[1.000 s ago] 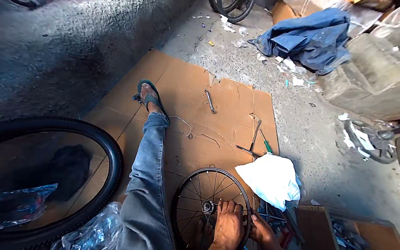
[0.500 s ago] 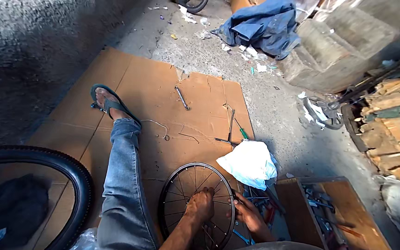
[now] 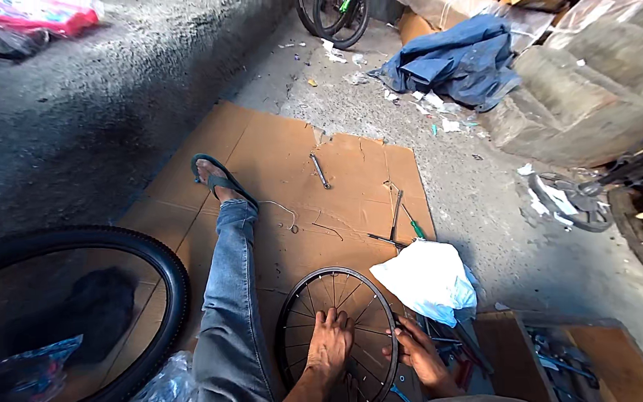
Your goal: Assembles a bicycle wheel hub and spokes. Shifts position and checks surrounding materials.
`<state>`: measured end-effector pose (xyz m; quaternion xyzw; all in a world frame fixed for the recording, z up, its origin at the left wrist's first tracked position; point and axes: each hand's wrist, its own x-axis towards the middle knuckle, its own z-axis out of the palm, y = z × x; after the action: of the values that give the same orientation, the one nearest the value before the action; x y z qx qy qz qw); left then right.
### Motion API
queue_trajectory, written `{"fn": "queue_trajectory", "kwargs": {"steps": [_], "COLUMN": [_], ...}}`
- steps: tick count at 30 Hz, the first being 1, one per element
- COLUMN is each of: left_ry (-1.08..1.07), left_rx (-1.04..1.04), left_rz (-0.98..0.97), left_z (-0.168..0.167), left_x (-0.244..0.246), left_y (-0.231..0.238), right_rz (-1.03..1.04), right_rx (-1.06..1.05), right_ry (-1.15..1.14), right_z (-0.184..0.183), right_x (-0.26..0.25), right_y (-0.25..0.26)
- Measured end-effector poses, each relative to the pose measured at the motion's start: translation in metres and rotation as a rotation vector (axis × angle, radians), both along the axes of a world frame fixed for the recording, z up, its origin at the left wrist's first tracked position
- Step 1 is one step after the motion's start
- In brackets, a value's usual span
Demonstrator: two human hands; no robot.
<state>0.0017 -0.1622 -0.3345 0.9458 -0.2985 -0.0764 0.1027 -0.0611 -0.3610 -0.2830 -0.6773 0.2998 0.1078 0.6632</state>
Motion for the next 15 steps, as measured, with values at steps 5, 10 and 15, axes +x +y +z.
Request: {"fn": "queue_trajectory", "kwargs": {"steps": [5, 10, 15], "left_ry": [-0.001, 0.408, 0.563], "left_rx": [-0.094, -0.213, -0.354], "left_rz": [0.057, 0.094, 0.191], "left_z": [0.005, 0.021, 0.017], "left_x": [-0.017, -0.019, -0.021], "left_y": [-0.007, -0.018, -0.017], "right_rz": [-0.066, -0.055, -0.047], "right_rx": [0.067, 0.092, 0.070], "right_ry": [-0.004, -0.003, -0.058], "right_z": [-0.015, -0.028, -0.038], "right_x": [-0.006, -0.015, -0.022], "right_y": [-0.002, -0.008, -0.002]}}
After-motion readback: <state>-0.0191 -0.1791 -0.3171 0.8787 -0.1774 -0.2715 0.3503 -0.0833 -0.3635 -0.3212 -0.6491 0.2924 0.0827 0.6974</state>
